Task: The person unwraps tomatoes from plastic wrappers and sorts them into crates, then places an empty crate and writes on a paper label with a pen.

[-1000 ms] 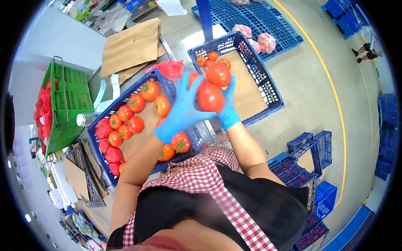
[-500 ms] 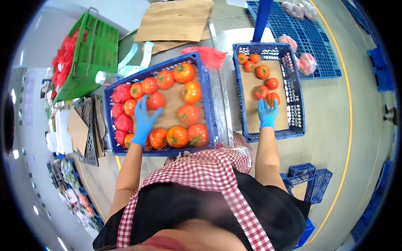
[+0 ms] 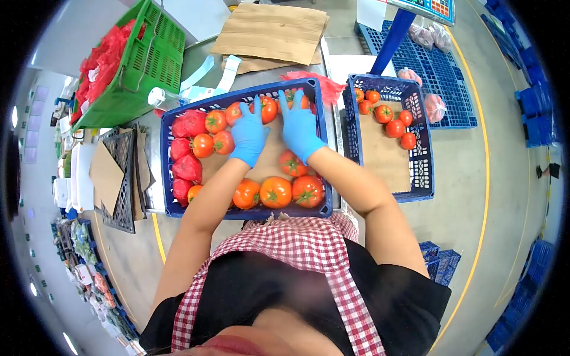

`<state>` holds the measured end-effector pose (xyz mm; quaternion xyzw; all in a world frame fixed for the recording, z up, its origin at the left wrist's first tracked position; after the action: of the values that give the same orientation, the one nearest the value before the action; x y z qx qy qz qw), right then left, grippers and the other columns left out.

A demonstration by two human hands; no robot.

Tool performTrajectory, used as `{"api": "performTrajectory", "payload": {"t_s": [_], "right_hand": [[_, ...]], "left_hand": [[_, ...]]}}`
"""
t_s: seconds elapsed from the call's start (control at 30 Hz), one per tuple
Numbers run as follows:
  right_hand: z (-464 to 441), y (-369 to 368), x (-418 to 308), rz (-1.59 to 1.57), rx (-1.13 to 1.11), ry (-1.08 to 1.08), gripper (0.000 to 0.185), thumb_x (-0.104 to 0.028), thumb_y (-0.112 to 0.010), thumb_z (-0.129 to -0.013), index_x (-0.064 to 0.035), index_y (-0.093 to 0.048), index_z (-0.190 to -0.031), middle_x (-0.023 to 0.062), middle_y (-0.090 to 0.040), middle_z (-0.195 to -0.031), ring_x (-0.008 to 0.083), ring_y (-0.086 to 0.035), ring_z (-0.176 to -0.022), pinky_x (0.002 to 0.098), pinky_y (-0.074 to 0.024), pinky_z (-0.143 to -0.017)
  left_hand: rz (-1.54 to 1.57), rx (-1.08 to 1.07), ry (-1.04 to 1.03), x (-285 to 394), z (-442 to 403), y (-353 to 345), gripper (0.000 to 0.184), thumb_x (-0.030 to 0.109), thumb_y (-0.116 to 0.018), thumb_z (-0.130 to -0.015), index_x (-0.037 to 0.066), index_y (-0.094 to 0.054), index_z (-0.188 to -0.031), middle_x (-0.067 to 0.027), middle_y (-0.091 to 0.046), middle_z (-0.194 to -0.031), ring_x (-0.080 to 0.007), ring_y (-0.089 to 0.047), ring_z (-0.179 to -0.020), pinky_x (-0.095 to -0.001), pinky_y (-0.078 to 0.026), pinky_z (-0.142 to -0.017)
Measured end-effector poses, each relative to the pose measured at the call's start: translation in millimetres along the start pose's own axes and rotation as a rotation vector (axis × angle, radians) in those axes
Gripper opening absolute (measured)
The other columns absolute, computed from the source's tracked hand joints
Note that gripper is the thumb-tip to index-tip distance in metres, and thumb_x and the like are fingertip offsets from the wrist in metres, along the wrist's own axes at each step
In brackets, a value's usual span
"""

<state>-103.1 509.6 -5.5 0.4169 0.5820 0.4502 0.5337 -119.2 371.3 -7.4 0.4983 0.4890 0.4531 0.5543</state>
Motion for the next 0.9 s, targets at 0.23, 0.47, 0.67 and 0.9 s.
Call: {"api": "performTrajectory", "payload": {"t_s": [0.23,0.47,0.67,0.9], "right_hand": [[-21.7,-4.0,-11.7,-0.092,0.093,-0.234,0.07,-0.006,-0.056,-0.074,-0.0237,-0.037,-0.139,0.0358,-0.027,-0.135,0.0353,-0.066,-0.071,0.0387,-0.0544,-0.064],[2.0,-0.6,-4.2,-0.463,0.065,-0.215,0.064,-0.017,-0.067,-0.076,-0.0177,-0.041,-0.134,0.0263,-0.043,-0.126,0.0384,-0.062,-0.094,0.0411,-0.0517,-0.077],[-7.1,15.1,39.6,-1.927,-0.407,-0.435,0.05,-0.026,-0.068,-0.082,-0.0065,-0.049,-0.124,0.0122,-0.062,-0.108,0.0252,-0.063,-0.094,0.0327,-0.0529,-0.08],[63.3,18.3,135.0,-2.478,-0.139,-0.629,0.044,-0.022,-0.066,-0.084,-0.0054,-0.05,-0.121,0.0196,-0.063,-0.097,0.0388,-0.064,-0.076,0.0463,-0.0567,-0.059]], "left_hand": [[-0.114,0.036,0.07,11.0,-12.8,-15.4,0.077,0.023,-0.058,-0.078,0.022,-0.021,-0.146,-0.0197,-0.039,-0.136,-0.0392,-0.061,-0.062,-0.0495,-0.05,-0.046],[0.212,0.041,0.063,-13.6,22.6,-27.0,0.085,0.035,-0.069,-0.075,0.024,-0.023,-0.145,-0.0054,-0.037,-0.142,-0.0348,-0.061,-0.089,-0.044,-0.053,-0.062],[0.333,0.062,0.048,-3.9,7.9,-3.1,0.089,0.025,-0.072,-0.071,0.027,-0.022,-0.145,-0.0063,-0.046,-0.133,-0.0347,-0.064,-0.076,-0.0434,-0.052,-0.058],[0.17,0.031,-0.141,15.2,-9.8,-5.4,0.08,0.033,-0.07,-0.074,0.039,-0.027,-0.141,-0.0274,-0.032,-0.137,-0.0347,-0.065,-0.067,-0.0413,-0.053,-0.054]]}}
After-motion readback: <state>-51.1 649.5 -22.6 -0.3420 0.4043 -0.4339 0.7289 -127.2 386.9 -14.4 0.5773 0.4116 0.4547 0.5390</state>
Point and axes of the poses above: each hand's wrist, its own z-axis away from the middle knuckle, its own y-axis out of the back of the hand, x = y × z, the point moved 1 cm from there along -z, towards the middle knuckle
